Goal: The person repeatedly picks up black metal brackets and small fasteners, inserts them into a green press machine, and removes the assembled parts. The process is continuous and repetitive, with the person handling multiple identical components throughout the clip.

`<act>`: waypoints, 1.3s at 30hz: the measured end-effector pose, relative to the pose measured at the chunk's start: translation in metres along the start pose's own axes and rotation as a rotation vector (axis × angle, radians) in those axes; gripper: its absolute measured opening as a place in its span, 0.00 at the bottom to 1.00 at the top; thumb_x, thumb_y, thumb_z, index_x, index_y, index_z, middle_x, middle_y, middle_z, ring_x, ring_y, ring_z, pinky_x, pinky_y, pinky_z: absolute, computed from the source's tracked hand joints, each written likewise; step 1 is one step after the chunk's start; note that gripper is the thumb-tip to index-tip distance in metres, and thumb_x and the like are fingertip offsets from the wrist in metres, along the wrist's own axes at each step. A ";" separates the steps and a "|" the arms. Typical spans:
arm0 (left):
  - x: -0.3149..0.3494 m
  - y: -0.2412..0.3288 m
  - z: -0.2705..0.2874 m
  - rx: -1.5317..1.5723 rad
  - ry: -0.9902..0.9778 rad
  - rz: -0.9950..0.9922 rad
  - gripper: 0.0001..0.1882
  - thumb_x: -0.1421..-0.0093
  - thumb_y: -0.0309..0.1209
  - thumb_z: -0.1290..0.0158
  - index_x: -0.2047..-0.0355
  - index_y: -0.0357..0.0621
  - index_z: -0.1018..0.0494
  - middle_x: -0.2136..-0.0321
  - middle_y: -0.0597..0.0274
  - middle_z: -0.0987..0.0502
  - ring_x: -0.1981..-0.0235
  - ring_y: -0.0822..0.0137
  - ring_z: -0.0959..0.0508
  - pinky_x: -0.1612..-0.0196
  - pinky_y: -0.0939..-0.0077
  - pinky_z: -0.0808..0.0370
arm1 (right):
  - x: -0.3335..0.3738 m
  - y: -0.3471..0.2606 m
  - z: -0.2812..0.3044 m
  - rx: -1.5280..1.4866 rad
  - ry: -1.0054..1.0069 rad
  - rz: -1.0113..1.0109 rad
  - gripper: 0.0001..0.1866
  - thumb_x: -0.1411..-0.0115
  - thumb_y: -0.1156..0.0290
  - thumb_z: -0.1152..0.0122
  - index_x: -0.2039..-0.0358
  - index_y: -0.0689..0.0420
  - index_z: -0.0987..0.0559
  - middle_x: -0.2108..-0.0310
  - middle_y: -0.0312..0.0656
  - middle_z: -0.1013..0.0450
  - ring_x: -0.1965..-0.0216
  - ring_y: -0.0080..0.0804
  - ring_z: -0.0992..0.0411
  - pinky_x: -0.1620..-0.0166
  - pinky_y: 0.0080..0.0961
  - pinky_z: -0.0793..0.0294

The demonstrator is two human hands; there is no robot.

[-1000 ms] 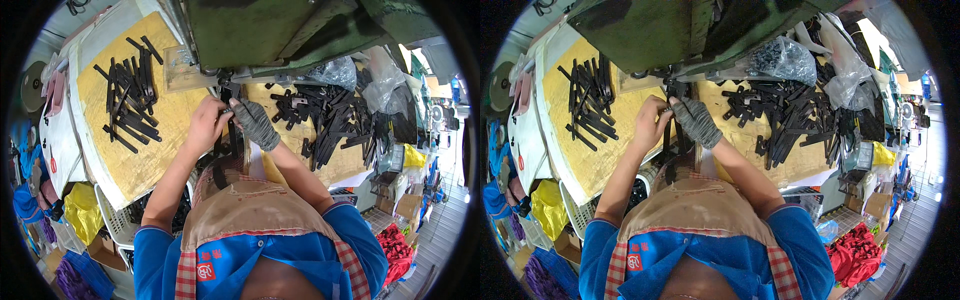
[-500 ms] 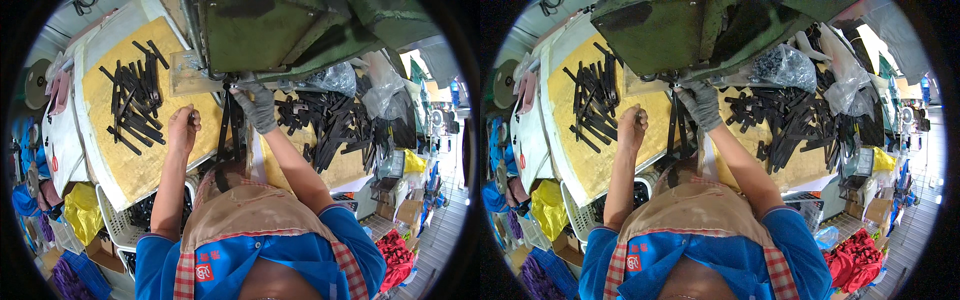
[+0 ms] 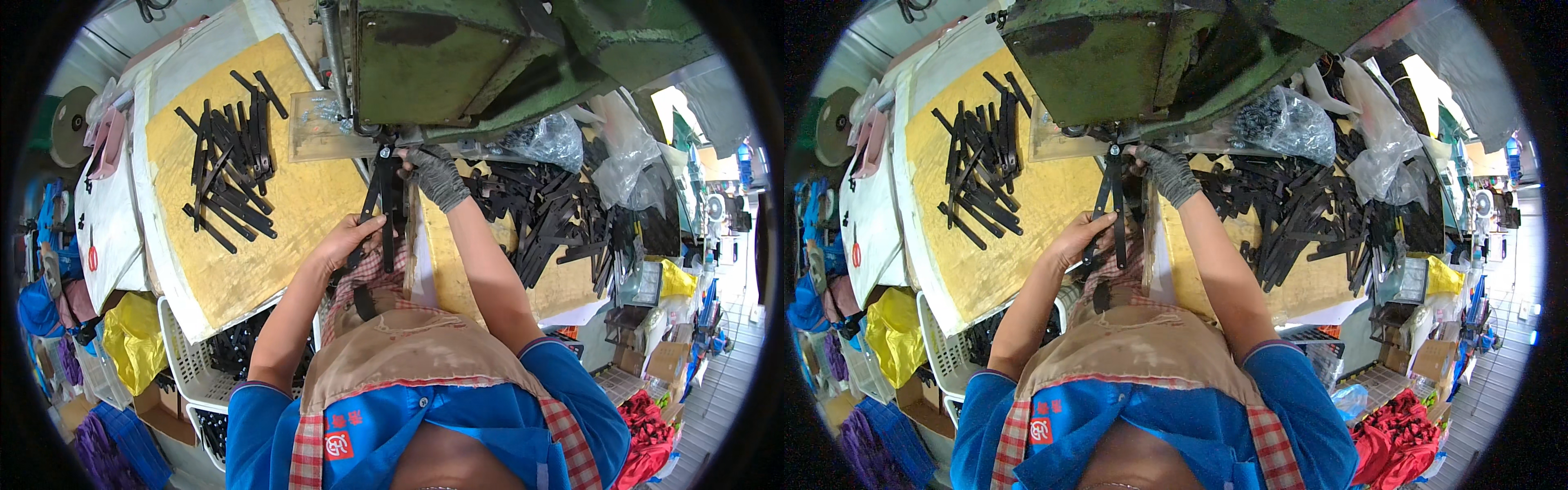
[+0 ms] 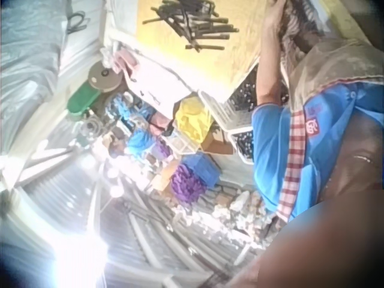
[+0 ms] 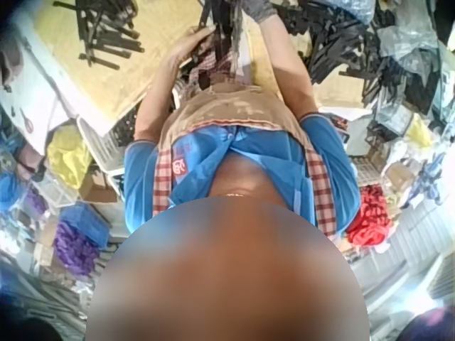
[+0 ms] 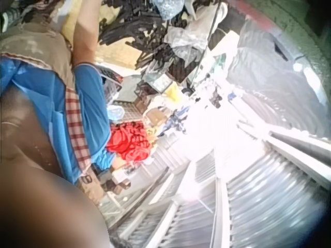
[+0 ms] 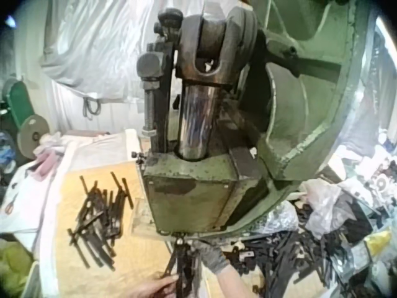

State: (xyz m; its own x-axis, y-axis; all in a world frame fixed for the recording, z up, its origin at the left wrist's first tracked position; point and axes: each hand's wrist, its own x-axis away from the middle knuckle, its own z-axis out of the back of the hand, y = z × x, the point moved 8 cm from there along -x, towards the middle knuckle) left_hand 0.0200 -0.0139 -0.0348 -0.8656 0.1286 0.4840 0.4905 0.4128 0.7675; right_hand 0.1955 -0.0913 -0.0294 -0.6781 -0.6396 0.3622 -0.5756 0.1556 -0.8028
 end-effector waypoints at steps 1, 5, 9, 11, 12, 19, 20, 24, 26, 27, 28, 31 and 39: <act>0.002 -0.001 0.000 -0.016 0.007 0.022 0.19 0.34 0.42 0.46 0.73 0.39 0.23 0.86 0.69 0.30 0.83 0.78 0.34 0.76 0.82 0.39 | -0.003 0.003 0.010 0.009 0.000 0.050 0.07 0.43 0.72 0.34 0.64 0.58 0.20 0.72 0.33 0.26 0.70 0.22 0.28 0.63 0.29 0.20; 0.012 0.007 -0.005 0.007 0.026 0.029 0.18 0.35 0.42 0.46 0.75 0.42 0.26 0.85 0.71 0.32 0.83 0.78 0.35 0.78 0.81 0.41 | 0.042 -0.017 0.027 -0.166 -0.047 0.283 0.13 0.41 0.71 0.35 0.56 0.59 0.21 0.63 0.37 0.23 0.62 0.26 0.24 0.56 0.29 0.19; 0.013 0.012 -0.010 0.019 0.064 0.033 0.18 0.35 0.42 0.46 0.76 0.43 0.27 0.85 0.72 0.33 0.83 0.78 0.36 0.78 0.81 0.41 | 0.088 -0.061 0.096 1.179 0.183 0.695 0.13 0.45 0.75 0.36 0.58 0.59 0.20 0.62 0.43 0.22 0.64 0.35 0.23 0.58 0.26 0.24; 0.018 0.012 -0.016 0.024 0.077 0.018 0.18 0.35 0.43 0.47 0.75 0.42 0.25 0.85 0.72 0.33 0.83 0.78 0.36 0.78 0.80 0.41 | 0.096 -0.056 0.129 1.577 0.349 0.371 0.21 0.50 0.68 0.34 0.53 0.55 0.21 0.52 0.43 0.27 0.51 0.45 0.29 0.45 0.35 0.31; 0.018 0.015 -0.018 0.038 0.079 -0.005 0.19 0.34 0.43 0.47 0.75 0.41 0.24 0.85 0.72 0.33 0.83 0.78 0.37 0.78 0.79 0.41 | 0.111 -0.072 0.109 1.961 0.405 0.388 0.23 0.50 0.65 0.34 0.52 0.54 0.22 0.48 0.42 0.30 0.46 0.48 0.33 0.41 0.38 0.35; 0.101 -0.002 0.008 0.182 0.748 -0.617 0.16 0.32 0.38 0.53 0.63 0.36 0.25 0.79 0.69 0.32 0.76 0.76 0.36 0.70 0.80 0.38 | 0.128 -0.067 0.114 1.914 0.293 0.496 0.21 0.47 0.63 0.37 0.51 0.43 0.22 0.55 0.40 0.28 0.49 0.45 0.34 0.38 0.51 0.45; 0.119 -0.023 0.015 0.154 0.812 -0.704 0.16 0.33 0.37 0.53 0.57 0.35 0.27 0.75 0.66 0.31 0.73 0.74 0.34 0.67 0.79 0.36 | 0.135 -0.061 0.124 2.038 0.325 0.585 0.18 0.46 0.63 0.38 0.53 0.44 0.20 0.55 0.39 0.28 0.50 0.44 0.33 0.38 0.46 0.42; 0.153 -0.062 0.079 -0.536 1.091 -0.596 0.23 0.39 0.33 0.48 0.45 0.34 0.33 0.67 0.56 0.31 0.66 0.63 0.30 0.58 0.70 0.31 | 0.146 -0.050 0.141 1.938 0.356 0.723 0.12 0.44 0.63 0.38 0.59 0.47 0.19 0.56 0.39 0.27 0.52 0.43 0.30 0.41 0.45 0.38; 0.153 -0.024 0.139 -0.876 1.272 -0.507 0.17 0.39 0.31 0.46 0.51 0.39 0.30 0.64 0.49 0.29 0.63 0.53 0.27 0.60 0.62 0.29 | 0.145 -0.048 0.141 1.956 0.313 0.748 0.12 0.44 0.66 0.38 0.59 0.51 0.19 0.59 0.41 0.26 0.54 0.44 0.30 0.43 0.43 0.36; 0.153 -0.001 0.162 -1.030 1.333 -0.530 0.16 0.42 0.29 0.45 0.53 0.43 0.29 0.61 0.48 0.28 0.61 0.47 0.26 0.59 0.58 0.28 | 0.144 -0.048 0.141 1.964 0.292 0.762 0.12 0.44 0.67 0.38 0.59 0.53 0.19 0.60 0.43 0.26 0.54 0.45 0.29 0.44 0.42 0.35; 0.147 0.013 0.190 -1.188 1.304 -0.404 0.19 0.46 0.25 0.45 0.51 0.45 0.27 0.58 0.48 0.28 0.60 0.48 0.26 0.59 0.58 0.27 | 0.142 -0.048 0.141 1.929 0.268 0.750 0.11 0.44 0.67 0.38 0.60 0.54 0.20 0.60 0.43 0.25 0.55 0.46 0.29 0.45 0.42 0.34; 0.119 0.044 0.227 -1.463 0.988 -0.231 0.19 0.48 0.26 0.43 0.53 0.47 0.25 0.56 0.56 0.28 0.54 0.51 0.25 0.56 0.59 0.25 | 0.140 -0.056 0.137 1.865 0.246 0.723 0.12 0.43 0.69 0.39 0.58 0.56 0.21 0.58 0.45 0.26 0.53 0.48 0.30 0.45 0.43 0.33; 0.098 0.010 0.201 -1.484 0.525 -0.400 0.10 0.47 0.25 0.47 0.63 0.41 0.29 0.62 0.51 0.29 0.59 0.46 0.25 0.58 0.56 0.26 | 0.189 -0.013 0.135 1.946 0.241 0.581 0.31 0.45 0.70 0.39 0.39 0.56 0.32 0.36 0.49 0.40 0.35 0.53 0.44 0.34 0.46 0.44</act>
State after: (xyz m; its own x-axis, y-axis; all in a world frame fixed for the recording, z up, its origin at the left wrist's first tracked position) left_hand -0.0803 0.1845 -0.0640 -0.9795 -0.2014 0.0084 0.1853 -0.8832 0.4309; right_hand 0.1366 -0.3159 -0.0146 -0.6918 -0.7045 -0.1584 0.7213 -0.6846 -0.1057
